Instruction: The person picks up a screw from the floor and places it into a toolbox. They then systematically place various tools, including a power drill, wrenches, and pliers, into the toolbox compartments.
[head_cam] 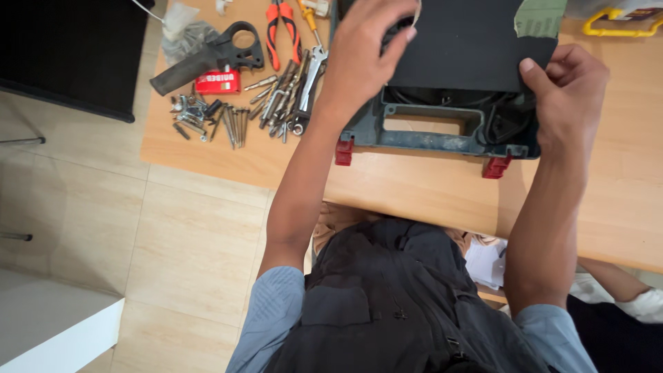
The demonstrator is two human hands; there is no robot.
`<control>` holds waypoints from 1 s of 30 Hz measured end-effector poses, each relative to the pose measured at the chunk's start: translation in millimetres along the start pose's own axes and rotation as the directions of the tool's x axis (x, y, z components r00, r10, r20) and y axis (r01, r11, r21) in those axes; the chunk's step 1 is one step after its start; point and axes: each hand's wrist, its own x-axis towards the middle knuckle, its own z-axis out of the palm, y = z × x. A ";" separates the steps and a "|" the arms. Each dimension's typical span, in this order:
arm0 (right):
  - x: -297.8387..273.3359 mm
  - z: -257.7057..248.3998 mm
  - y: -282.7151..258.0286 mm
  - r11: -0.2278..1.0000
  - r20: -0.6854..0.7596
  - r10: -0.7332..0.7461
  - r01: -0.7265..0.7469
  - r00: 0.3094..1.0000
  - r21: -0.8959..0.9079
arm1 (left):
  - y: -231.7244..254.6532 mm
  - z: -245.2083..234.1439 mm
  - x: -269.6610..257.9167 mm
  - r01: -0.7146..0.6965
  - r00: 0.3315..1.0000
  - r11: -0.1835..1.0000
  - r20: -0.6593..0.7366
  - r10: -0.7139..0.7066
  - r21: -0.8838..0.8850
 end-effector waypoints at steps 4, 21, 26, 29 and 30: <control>-10.4 -17.3 17.7 0.990 -0.065 -0.025 0.015 0.998 -0.141 | 12.0 13.4 -5.1 -0.040 0.995 0.992 0.097 0.029 0.116; -19.1 14.9 -48.6 0.425 0.305 -0.408 0.474 0.861 -0.771 | 36.2 67.9 -17.0 -0.167 0.967 0.918 0.239 0.082 0.359; -17.6 31.3 -58.0 0.290 0.256 -0.335 0.358 0.907 -0.887 | 31.8 71.0 -19.0 -0.111 0.932 0.881 0.356 -0.068 0.460; -15.5 31.3 -55.5 0.342 0.306 -0.477 0.494 0.824 -0.799 | 25.7 72.4 -21.4 -0.087 0.905 0.875 0.405 -0.130 0.476; -14.0 30.7 -51.9 0.427 0.305 -0.452 0.504 0.838 -0.751 | 24.3 73.9 -22.3 -0.083 0.913 0.885 0.392 -0.117 0.458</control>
